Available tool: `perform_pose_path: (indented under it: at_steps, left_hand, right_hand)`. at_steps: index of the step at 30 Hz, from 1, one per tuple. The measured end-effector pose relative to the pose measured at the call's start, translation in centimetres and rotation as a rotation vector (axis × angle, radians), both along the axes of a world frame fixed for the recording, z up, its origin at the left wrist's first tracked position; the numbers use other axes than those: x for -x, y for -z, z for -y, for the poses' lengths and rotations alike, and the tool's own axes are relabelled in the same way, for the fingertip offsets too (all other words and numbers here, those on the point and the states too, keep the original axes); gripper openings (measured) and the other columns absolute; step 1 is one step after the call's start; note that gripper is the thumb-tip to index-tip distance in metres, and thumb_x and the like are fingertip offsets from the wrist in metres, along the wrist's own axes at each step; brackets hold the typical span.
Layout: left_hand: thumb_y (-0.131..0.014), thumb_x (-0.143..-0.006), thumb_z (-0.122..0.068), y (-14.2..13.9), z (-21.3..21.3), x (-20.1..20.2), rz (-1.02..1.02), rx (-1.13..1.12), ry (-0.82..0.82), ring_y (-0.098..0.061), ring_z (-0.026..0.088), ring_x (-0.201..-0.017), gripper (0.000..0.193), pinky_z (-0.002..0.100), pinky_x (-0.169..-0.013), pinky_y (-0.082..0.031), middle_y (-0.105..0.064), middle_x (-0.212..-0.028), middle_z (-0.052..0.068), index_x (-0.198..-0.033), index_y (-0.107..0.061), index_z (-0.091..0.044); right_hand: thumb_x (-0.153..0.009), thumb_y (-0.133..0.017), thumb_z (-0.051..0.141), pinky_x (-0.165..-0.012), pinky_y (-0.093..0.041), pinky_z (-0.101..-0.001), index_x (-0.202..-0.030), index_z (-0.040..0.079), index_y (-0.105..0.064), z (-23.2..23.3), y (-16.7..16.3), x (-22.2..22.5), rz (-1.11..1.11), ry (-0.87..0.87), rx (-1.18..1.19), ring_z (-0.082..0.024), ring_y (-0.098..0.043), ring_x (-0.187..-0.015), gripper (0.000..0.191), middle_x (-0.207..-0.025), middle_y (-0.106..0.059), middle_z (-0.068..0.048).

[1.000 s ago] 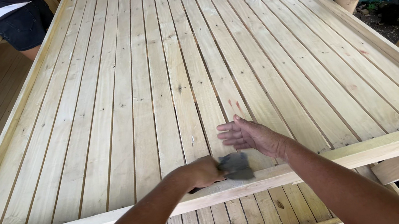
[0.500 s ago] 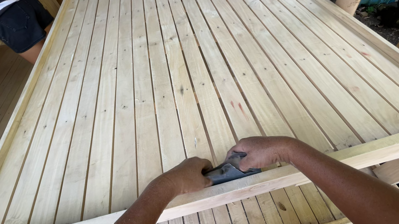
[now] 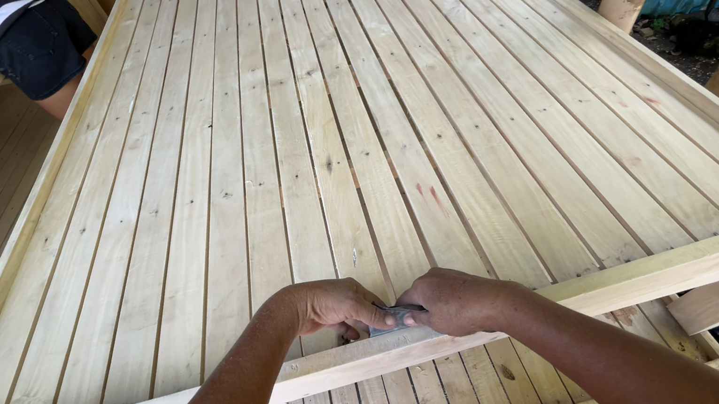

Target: The person sands a slatted wooden furniture frame by hand, rubbing a piece of sandpaper along the edges, rails, legs and slats of the piece, working around the furniture to smooth different surfaces.

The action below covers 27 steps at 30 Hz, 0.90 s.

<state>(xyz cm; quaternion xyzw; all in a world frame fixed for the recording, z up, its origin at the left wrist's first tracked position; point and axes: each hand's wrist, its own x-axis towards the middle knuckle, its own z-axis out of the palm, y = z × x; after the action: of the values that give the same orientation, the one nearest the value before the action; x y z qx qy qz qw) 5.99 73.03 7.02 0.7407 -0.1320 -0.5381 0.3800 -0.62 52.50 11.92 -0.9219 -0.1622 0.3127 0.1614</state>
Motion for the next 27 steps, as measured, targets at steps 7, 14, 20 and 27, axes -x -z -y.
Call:
perform_pose_path:
  at_steps: [7,14,20,27]
  left_hand:
    - [-0.058,-0.096,-0.049,2.2,1.2,-4.3,0.562,-0.406,0.173,-0.048,0.03,-0.143,0.057,0.048,-0.12,-0.036,-0.051,-0.153,0.012,-0.144,-0.059,-0.018]
    - [-0.039,-0.109,-0.038,3.3,4.9,-3.6,0.743,-0.43,0.013,-0.007,0.022,-0.159,0.054,0.056,-0.129,-0.009,-0.007,-0.174,-0.004,-0.161,-0.026,-0.031]
    - [-0.037,-0.106,-0.039,3.1,6.3,-2.7,0.74,-0.538,0.012,-0.001,0.016,-0.161,0.057,0.064,-0.127,-0.008,-0.001,-0.175,-0.01,-0.161,-0.023,-0.041]
    - [-0.037,-0.106,-0.049,3.9,6.1,-3.6,0.784,-0.495,0.026,0.001,0.02,-0.16,0.057,0.052,-0.13,-0.005,0.001,-0.174,-0.004,-0.161,-0.024,-0.042]
  right_hand:
    - [-0.1,-0.058,0.032,-0.094,-0.055,-0.0434,-0.121,0.016,-0.075,7.2,-1.6,-0.1,0.031,-0.025,0.29,-0.021,-0.07,-0.096,0.031,-0.106,-0.074,-0.007]
    - [-0.101,-0.055,0.044,-0.092,-0.054,-0.0428,-0.126,0.018,-0.071,0.4,1.6,-0.6,-0.102,-0.02,0.129,-0.022,-0.07,-0.092,0.039,-0.098,-0.074,-0.009]
    - [-0.103,-0.053,0.042,-0.093,-0.054,-0.0449,-0.124,0.016,-0.072,2.5,1.2,0.0,-0.048,-0.013,0.112,-0.022,-0.07,-0.093,0.039,-0.098,-0.073,-0.009]
    - [-0.104,-0.049,0.041,-0.093,-0.052,-0.0456,-0.118,0.012,-0.071,0.5,1.2,0.1,-0.067,-0.045,0.012,-0.026,-0.07,-0.09,0.039,-0.097,-0.072,-0.012]
